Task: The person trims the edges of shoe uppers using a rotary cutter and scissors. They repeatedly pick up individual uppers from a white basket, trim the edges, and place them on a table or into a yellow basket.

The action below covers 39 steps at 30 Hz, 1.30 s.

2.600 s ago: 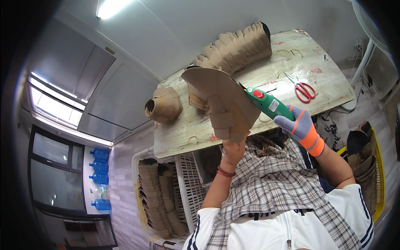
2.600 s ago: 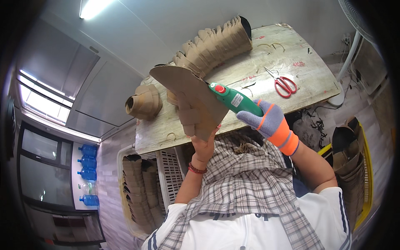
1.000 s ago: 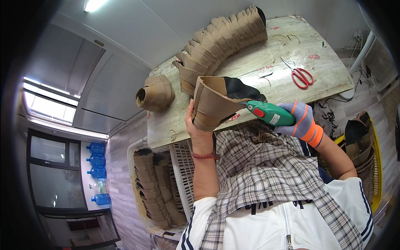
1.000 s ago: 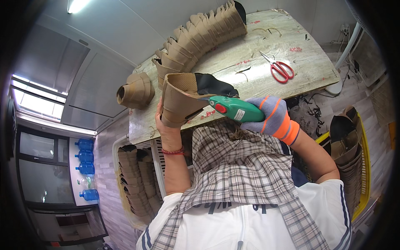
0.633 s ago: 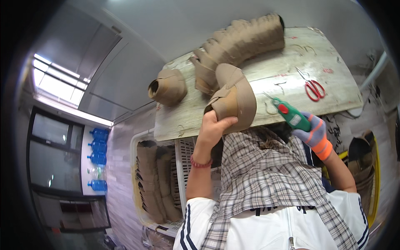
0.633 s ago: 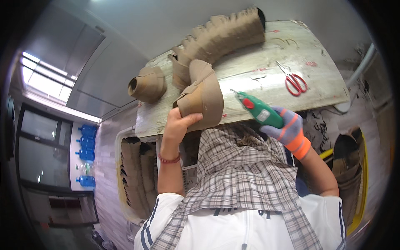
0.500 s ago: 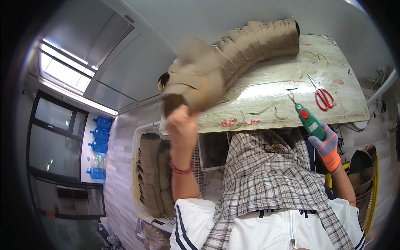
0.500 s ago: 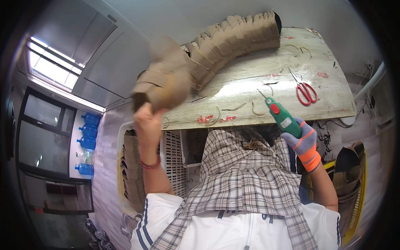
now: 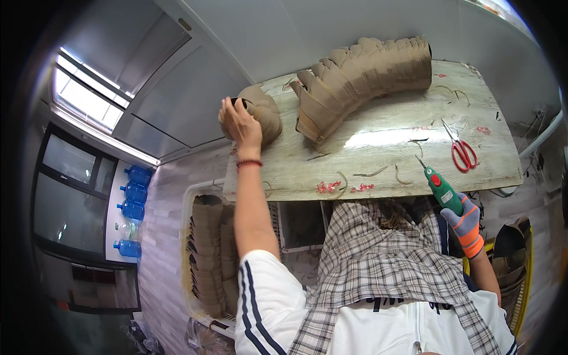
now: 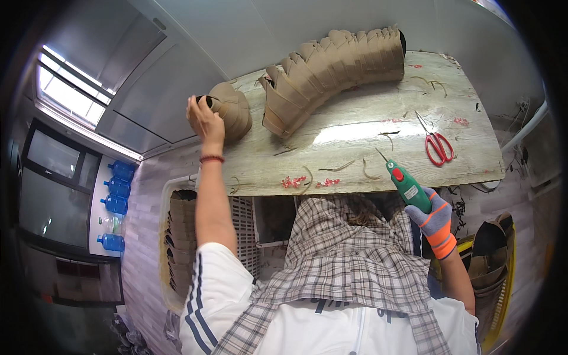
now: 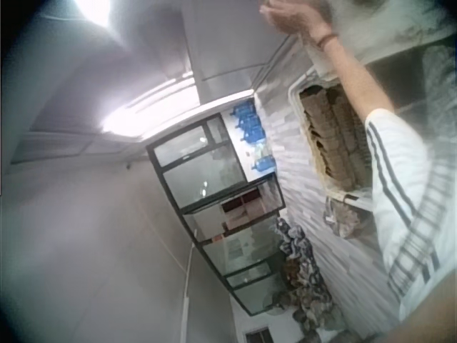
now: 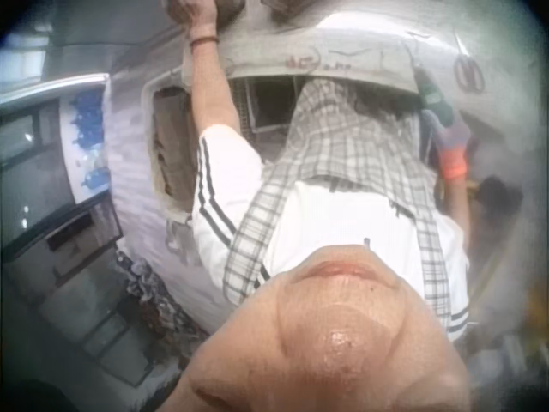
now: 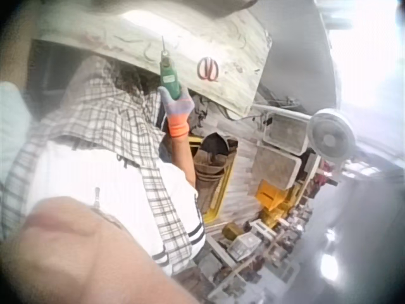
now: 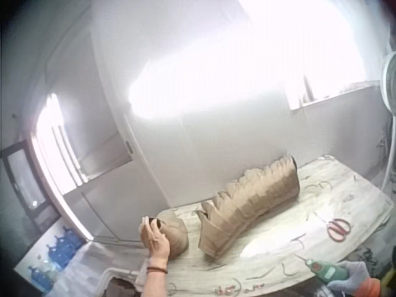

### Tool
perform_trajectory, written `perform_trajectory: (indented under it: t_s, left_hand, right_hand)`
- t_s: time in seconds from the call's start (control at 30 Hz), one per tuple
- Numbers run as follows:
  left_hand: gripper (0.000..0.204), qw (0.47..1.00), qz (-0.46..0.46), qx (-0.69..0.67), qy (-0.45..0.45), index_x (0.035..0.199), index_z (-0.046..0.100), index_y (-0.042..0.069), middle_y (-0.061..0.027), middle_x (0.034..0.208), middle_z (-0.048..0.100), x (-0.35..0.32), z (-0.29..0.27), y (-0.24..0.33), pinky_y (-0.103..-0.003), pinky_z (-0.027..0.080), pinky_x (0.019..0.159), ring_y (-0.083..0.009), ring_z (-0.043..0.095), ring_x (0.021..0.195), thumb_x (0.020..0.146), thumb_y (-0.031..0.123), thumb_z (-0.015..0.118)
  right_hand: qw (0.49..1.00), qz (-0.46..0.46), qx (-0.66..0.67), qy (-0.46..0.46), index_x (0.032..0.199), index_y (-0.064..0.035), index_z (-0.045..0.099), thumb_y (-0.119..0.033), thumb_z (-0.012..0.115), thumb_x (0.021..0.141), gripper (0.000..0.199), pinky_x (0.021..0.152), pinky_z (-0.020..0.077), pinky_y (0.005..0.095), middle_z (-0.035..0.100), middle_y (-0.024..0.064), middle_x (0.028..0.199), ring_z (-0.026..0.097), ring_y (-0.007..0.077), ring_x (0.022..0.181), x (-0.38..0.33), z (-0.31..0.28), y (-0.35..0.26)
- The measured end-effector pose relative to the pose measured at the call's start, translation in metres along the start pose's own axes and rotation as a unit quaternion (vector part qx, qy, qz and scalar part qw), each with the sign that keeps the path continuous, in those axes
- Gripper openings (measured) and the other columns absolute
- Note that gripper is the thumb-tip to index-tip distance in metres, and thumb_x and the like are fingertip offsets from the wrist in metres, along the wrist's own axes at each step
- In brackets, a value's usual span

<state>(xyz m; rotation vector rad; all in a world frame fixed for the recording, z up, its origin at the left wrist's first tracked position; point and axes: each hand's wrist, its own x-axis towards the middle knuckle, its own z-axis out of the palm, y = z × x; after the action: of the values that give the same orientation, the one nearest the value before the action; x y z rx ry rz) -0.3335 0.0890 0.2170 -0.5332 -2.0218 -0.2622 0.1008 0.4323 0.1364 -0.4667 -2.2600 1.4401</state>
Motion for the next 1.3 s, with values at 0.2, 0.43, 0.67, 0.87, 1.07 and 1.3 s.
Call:
perform_trajectory:
  t_s: [0.2, 0.43, 0.67, 0.87, 1.07, 1.3]
  left_hand:
    - [0.048, 0.668, -0.514, -0.533, -0.071, 0.119, 0.051, -0.002, -0.0069, 0.118, 0.056, -0.133, 0.06, 0.08, -0.034, 0.039, 0.096, -0.021, 0.052, 0.108, 0.078, 0.006, 0.074]
    - [0.037, 0.584, -0.438, -0.674, -0.109, 0.103, 0.063, 0.0, -0.0061, 0.103, 0.063, -0.111, 0.084, 0.134, -0.027, 0.044, 0.079, -0.013, 0.056, 0.087, 0.073, 0.011, 0.08]
    - [0.03, 0.758, -0.425, -0.484, -0.103, 0.072, 0.062, -0.005, -0.0073, 0.073, 0.06, -0.116, 0.021, 0.12, -0.03, 0.045, 0.065, -0.0129, 0.052, 0.069, 0.076, 0.018, 0.08]
    - [0.04, 0.437, -0.437, -0.785, -0.042, 0.123, 0.057, 0.003, -0.0092, 0.118, 0.063, -0.093, -0.108, 0.122, -0.043, 0.049, 0.096, -0.025, 0.059, 0.108, 0.085, 0.007, 0.069]
    - [0.046, 0.364, -0.403, -0.833, -0.105, 0.128, 0.052, 0.001, -0.0117, 0.123, 0.06, -0.104, -0.128, 0.163, -0.046, 0.048, 0.097, -0.0278, 0.057, 0.113, 0.086, 0.012, 0.068]
    - [0.039, 0.413, -0.357, -0.82, -0.174, 0.125, 0.055, -0.001, -0.0115, 0.12, 0.062, -0.111, -0.126, 0.201, -0.041, 0.05, 0.096, -0.0254, 0.061, 0.107, 0.087, 0.002, 0.065]
  right_hand:
    - [0.999, 0.035, -0.019, -0.012, 0.111, 0.0021, 0.062, -0.021, 0.081, 0.074, 0.048, 0.069, 0.0499, 0.0245, 0.068, 0.0052, 0.086, 0.059, 0.007, 0.076, 0.006, 0.001, 0.003]
    - [0.999, 0.012, -0.031, -0.029, 0.111, 0.001, 0.063, -0.024, 0.082, 0.073, 0.049, 0.068, 0.0508, 0.0254, 0.069, 0.0064, 0.085, 0.061, 0.0074, 0.074, 0.012, 0.014, -0.002]
    - [0.998, 0.044, -0.037, -0.031, 0.108, 0.0007, 0.065, -0.028, 0.082, 0.072, 0.049, 0.067, 0.0513, 0.0263, 0.07, 0.008, 0.085, 0.063, 0.0085, 0.074, 0.021, 0.018, -0.001]
    - [1.0, 0.0, 0.001, -0.031, 0.11, 0.0011, 0.063, -0.029, 0.081, 0.074, 0.05, 0.068, 0.0513, 0.0257, 0.07, 0.0084, 0.085, 0.063, 0.0094, 0.075, 0.037, 0.035, -0.027]
    - [0.997, -0.02, 0.048, -0.065, 0.11, -0.0008, 0.064, -0.029, 0.082, 0.074, 0.049, 0.067, 0.051, 0.0245, 0.069, 0.0068, 0.084, 0.061, 0.0072, 0.074, 0.036, 0.04, -0.059]
    - [0.997, -0.017, 0.071, -0.03, 0.108, 0.0014, 0.064, -0.029, 0.081, 0.076, 0.048, 0.066, 0.0499, 0.0234, 0.068, 0.0037, 0.082, 0.059, 0.0057, 0.073, 0.03, 0.029, -0.057]
